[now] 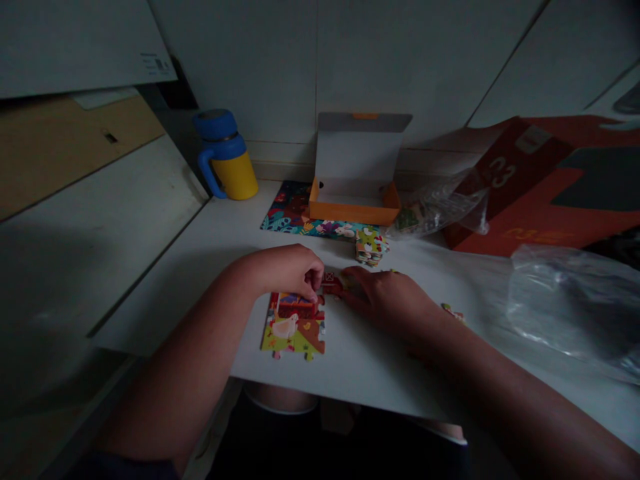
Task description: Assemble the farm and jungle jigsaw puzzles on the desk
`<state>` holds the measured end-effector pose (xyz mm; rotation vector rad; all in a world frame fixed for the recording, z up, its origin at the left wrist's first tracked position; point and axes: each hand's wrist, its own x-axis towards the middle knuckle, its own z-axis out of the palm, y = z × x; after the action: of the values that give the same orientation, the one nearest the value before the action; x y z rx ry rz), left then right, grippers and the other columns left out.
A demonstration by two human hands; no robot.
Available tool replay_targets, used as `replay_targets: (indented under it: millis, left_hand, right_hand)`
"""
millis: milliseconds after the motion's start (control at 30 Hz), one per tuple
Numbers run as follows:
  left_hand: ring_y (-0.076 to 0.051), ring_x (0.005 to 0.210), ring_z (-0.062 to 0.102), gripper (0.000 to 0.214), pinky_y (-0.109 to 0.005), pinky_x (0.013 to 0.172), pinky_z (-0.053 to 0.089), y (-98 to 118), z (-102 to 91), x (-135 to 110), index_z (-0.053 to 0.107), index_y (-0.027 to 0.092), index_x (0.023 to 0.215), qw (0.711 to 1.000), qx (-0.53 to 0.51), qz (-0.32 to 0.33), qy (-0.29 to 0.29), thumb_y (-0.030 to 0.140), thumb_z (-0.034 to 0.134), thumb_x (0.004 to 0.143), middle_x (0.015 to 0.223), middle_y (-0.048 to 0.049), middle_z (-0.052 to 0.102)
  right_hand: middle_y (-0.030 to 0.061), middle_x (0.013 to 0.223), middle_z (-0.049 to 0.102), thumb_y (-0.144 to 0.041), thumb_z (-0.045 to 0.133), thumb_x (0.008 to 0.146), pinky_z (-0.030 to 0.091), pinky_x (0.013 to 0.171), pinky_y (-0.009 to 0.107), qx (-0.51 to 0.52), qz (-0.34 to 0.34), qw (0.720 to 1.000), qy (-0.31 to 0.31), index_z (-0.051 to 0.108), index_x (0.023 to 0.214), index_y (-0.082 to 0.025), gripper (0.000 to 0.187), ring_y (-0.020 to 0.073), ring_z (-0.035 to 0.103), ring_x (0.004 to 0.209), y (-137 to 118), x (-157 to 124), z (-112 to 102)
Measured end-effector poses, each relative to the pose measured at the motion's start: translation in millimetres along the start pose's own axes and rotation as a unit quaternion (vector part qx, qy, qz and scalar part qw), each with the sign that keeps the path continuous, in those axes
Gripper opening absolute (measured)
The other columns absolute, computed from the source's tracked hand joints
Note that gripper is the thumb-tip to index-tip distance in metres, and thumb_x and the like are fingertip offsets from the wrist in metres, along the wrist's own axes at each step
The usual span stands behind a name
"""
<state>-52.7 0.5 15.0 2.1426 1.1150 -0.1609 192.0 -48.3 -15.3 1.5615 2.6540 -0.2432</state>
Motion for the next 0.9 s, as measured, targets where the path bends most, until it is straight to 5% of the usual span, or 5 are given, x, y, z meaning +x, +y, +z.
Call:
replay_targets:
  millis: [200,333,467,633,900]
  left_hand:
    - [-0.015,0.068,0.065,0.010,-0.026,0.060,0.038,2,-0.9,-2,0.077,0.022,0.083,0.999,-0.009,0.022,0.023,0.028,0.085,0.081,0.075,0.0021,0.074]
    - [-0.014,0.066,0.061,0.015,-0.028,0.060,0.035,1,-2.0,0,0.075,0.021,0.084,0.996,0.009,0.032,0.080,0.035,0.079,0.087,0.076,0.0009,0.072]
    - [-0.014,0.068,0.059,0.017,-0.028,0.063,0.036,-4,-0.9,6,0.073,0.020,0.087,0.990,0.033,0.038,0.131,0.036,0.075,0.091,0.081,-0.0006,0.072]
    - [-0.016,0.075,0.063,0.018,-0.027,0.067,0.039,-12,3.3,13,0.072,0.019,0.090,0.985,0.039,0.052,0.161,0.037,0.076,0.091,0.087,-0.0026,0.073]
    - [-0.017,0.073,0.061,0.015,-0.029,0.066,0.037,-9,3.2,17,0.073,0.018,0.091,0.977,0.046,0.018,0.209,0.033,0.072,0.094,0.082,-0.0033,0.072]
  right_hand:
    - [0.0102,0.093,0.083,-0.054,0.052,0.107,0.038,0.060,0.032,0.019,-0.019,0.999,0.039,0.064,0.142,-0.025,0.047,0.0268,0.075,0.073,5,-2,1]
    - [0.0094,0.098,0.080,-0.045,0.055,0.107,0.045,0.066,0.032,0.081,0.013,0.979,0.188,0.071,0.131,-0.024,0.036,0.0223,0.072,0.075,20,-5,-5]
    - [0.0157,0.107,0.074,-0.051,0.057,0.105,0.054,0.082,0.040,0.097,0.057,0.941,0.320,0.074,0.123,-0.019,0.041,0.0285,0.070,0.092,40,-2,-11]
    - [0.0183,0.119,0.069,-0.053,0.063,0.102,0.057,0.095,0.047,0.115,0.054,0.946,0.298,0.074,0.128,-0.019,0.044,0.0308,0.070,0.103,54,4,-7]
    - [0.0150,0.116,0.070,-0.046,0.063,0.103,0.057,0.094,0.045,0.128,0.043,0.952,0.275,0.077,0.113,-0.021,0.031,0.0292,0.071,0.101,58,6,-4]
